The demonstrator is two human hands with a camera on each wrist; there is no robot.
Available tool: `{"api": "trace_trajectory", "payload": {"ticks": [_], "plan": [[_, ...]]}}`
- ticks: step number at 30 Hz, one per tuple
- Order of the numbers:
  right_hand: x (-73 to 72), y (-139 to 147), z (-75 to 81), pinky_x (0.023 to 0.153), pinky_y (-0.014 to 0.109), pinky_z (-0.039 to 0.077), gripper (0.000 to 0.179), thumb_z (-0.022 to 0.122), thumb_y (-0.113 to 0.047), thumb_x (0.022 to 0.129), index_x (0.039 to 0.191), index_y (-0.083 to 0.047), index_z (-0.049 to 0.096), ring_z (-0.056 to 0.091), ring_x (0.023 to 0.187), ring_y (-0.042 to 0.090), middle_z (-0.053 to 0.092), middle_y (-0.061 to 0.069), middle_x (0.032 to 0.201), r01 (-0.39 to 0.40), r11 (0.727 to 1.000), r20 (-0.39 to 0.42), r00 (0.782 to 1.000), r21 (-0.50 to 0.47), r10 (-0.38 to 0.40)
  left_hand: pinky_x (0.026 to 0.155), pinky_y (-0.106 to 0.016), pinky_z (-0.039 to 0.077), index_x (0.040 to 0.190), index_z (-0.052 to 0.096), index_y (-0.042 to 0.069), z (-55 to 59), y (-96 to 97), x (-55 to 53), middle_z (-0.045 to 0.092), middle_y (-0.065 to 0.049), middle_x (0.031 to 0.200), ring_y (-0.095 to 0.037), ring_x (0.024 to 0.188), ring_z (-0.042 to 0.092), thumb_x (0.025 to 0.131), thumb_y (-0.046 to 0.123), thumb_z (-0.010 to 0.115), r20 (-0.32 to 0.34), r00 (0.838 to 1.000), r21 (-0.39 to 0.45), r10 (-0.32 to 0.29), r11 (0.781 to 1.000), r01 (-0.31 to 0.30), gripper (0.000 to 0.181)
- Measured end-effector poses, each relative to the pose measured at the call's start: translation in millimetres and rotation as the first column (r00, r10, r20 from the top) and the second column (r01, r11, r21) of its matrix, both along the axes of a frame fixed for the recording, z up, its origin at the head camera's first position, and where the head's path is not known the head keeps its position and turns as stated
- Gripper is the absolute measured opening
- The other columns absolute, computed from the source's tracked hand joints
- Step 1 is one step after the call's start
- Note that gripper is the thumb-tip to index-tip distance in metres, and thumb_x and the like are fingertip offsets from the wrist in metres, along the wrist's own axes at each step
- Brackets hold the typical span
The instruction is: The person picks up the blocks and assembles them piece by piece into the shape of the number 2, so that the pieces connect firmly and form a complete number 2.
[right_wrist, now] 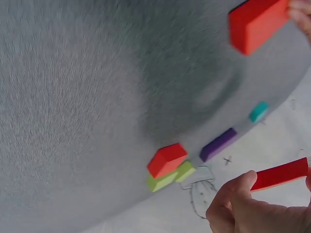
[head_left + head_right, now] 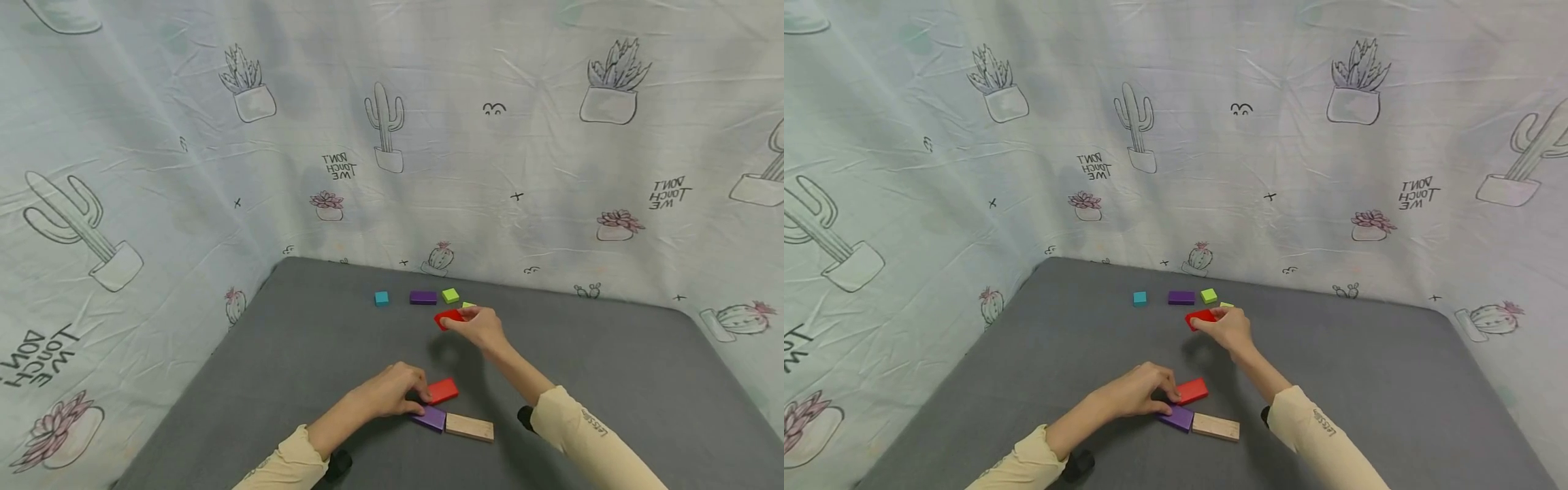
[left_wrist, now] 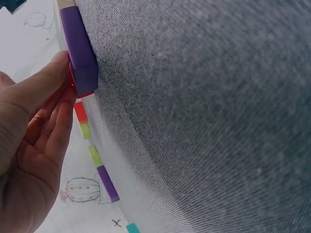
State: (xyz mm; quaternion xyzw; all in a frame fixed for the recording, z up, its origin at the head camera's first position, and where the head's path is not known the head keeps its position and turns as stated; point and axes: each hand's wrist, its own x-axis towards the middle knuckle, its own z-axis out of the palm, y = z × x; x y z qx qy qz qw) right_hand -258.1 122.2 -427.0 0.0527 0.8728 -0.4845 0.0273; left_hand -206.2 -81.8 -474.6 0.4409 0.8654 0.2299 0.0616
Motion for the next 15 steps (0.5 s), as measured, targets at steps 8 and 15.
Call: {"api": "trace_trajectory", "payload": {"ticks": [8,15], "plan": [[24.2,3.5,5.9,0.077,0.038,0.052,0.049,0.077,-0.024,0.080,0.117,0.006,0.064,0.061,0.093,0.027,0.068,0.019,0.106,-0.081,0.997,-0.070,0.994,-0.015,0.079,0.076,-0.010,0.046,0.092,0.077,0.013,1.7,-2.9,-1.5,0.066,0.011,0.088,0.003,0.085,0.059,0.078,0.015,0.080,0.003,1.000,-0.015,0.009,1.000,-0.009,0.015],[44.1,20.3,2.5,0.065,0.031,0.053,0.046,0.079,-0.023,0.075,0.113,0.002,0.068,0.065,0.082,0.020,0.071,0.009,0.093,-0.140,0.982,-0.138,0.978,0.125,0.157,0.075,-0.008,0.044,0.093,0.077,0.012,3.3,0.7,1.1,0.065,0.010,0.089,0.004,0.084,0.059,0.079,0.016,0.080,-0.020,1.000,-0.016,-0.018,1.000,0.018,0.015]]}}
